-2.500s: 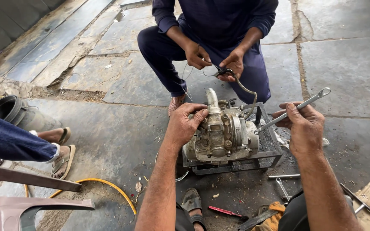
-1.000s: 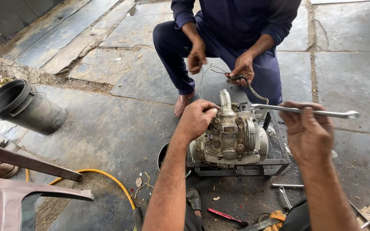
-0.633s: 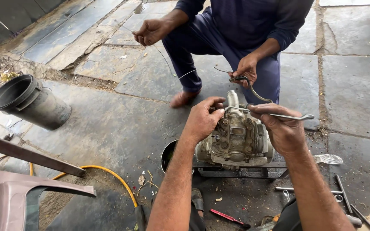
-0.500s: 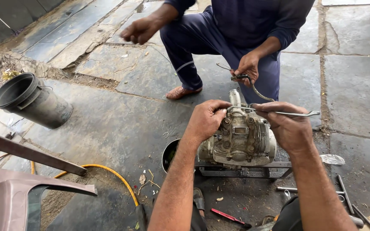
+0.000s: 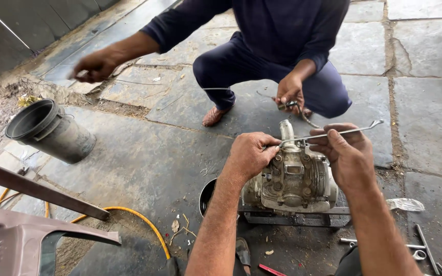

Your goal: The person sits on the floor of a repair shop working on a small engine mounted in a black frame. They use a spanner to loosen and tighten bolts on the engine, reposition the engine in its mount, wipe parts with a cloth, and continue turning fasteners by hand and with the wrench.

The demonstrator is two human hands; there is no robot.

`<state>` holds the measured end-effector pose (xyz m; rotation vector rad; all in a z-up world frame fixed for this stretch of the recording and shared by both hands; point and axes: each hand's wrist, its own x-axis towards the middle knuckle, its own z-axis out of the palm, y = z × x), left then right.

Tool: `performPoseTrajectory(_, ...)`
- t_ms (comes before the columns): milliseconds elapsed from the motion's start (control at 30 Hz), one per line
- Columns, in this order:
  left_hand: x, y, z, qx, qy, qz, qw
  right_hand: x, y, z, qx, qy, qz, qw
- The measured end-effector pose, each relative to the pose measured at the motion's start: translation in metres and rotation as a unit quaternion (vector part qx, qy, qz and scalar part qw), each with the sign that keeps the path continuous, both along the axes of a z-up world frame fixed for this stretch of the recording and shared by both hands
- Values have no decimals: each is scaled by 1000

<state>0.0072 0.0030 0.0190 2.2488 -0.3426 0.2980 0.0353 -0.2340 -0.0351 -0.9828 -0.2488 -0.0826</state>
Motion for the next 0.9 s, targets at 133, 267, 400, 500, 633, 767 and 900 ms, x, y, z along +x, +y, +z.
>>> performPoseTrajectory(133, 4, 0, 2, -1, 16, -3, 1000, -6, 4, -2, -62, 2, -44, 997)
performPoseTrajectory(267, 4, -1, 4, 26, 28, 2, 999, -12, 10, 3, -91, 11, -60, 994)
performPoseTrajectory(400, 1, -3, 4, 33, 11, 11, 999, -16, 25, 12, -229, -165, -152, 947)
performPoseTrajectory(500, 1, -5, 7, 13, 62, 23, 998, -30, 50, 47, -535, -101, -204, 814)
performPoseTrajectory(633, 12, -1, -13, 26, -6, 5, 1000, -49, 91, 76, -534, -255, -178, 786)
performPoseTrajectory(767, 9, -1, -11, -14, 44, 12, 999, -47, 97, 75, -617, -329, -266, 664)
performPoseTrajectory(900, 7, 1, -24, -18, -63, -15, 998, -51, 86, 88, -634, -237, -171, 716)
